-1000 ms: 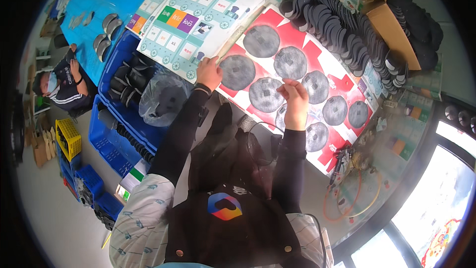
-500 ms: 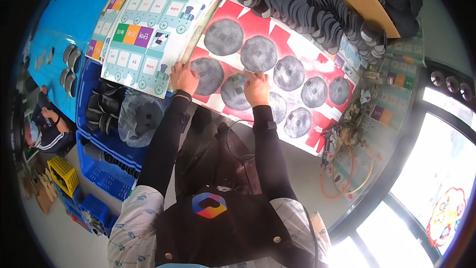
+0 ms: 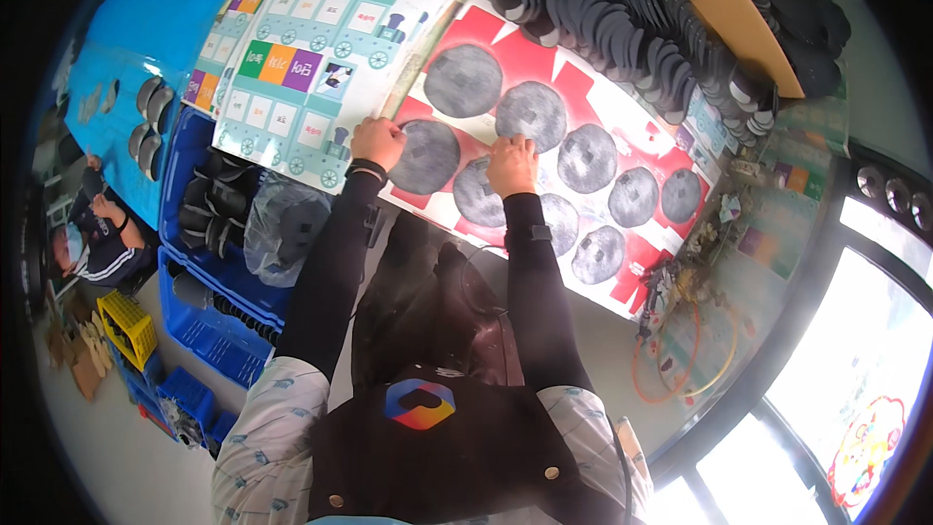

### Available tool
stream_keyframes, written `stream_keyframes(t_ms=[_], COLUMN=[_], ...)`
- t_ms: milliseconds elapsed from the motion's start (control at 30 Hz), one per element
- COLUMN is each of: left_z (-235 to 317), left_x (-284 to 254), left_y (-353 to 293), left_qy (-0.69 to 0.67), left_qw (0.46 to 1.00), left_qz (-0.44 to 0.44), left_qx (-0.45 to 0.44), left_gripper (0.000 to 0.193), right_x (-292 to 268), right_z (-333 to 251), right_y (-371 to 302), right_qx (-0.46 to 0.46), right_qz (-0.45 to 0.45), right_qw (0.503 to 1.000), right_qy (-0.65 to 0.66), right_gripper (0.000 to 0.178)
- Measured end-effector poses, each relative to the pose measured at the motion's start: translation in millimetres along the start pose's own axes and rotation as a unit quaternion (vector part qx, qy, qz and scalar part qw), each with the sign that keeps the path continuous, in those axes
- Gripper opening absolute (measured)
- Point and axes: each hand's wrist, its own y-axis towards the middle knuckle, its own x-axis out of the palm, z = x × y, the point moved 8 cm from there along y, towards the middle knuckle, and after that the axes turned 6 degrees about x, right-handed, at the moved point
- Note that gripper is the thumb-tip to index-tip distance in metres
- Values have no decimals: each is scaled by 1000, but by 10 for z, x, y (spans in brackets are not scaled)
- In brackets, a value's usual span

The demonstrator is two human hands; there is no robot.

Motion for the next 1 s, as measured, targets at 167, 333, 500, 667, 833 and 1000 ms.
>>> stream_keyframes(t_ms=[167, 333, 500, 667, 833, 1000], left_z=[100, 67, 178, 28, -1448, -3315], left_x=[-94, -158, -345, -944, -1797, -1817], left_y=[24, -43, -106, -48, 391, 665], left_qy=[38, 10, -26, -288, -437, -416], left_qw=[994, 999, 999, 954, 893, 855], left_qz=[70, 33, 18, 51, 106, 237], left_qx=[71, 17, 22, 61, -17, -199], left_gripper=[15, 15, 16, 26, 29, 28], right_x=[68, -83, -177, -540, -1076, -982], right_z=[-151, -291, -436, -614, -1231, -2148], right_y=[84, 122, 134, -205, -485, -387], right_qx=[-108, -85, -142, -186, -59, 52], right_qz=[-76, -102, -124, -417, -553, -457], right_qw=[985, 984, 967, 889, 777, 697], right_qy=[-109, -116, -172, 35, 295, 551], right_gripper=[20, 19, 21, 29, 19, 21])
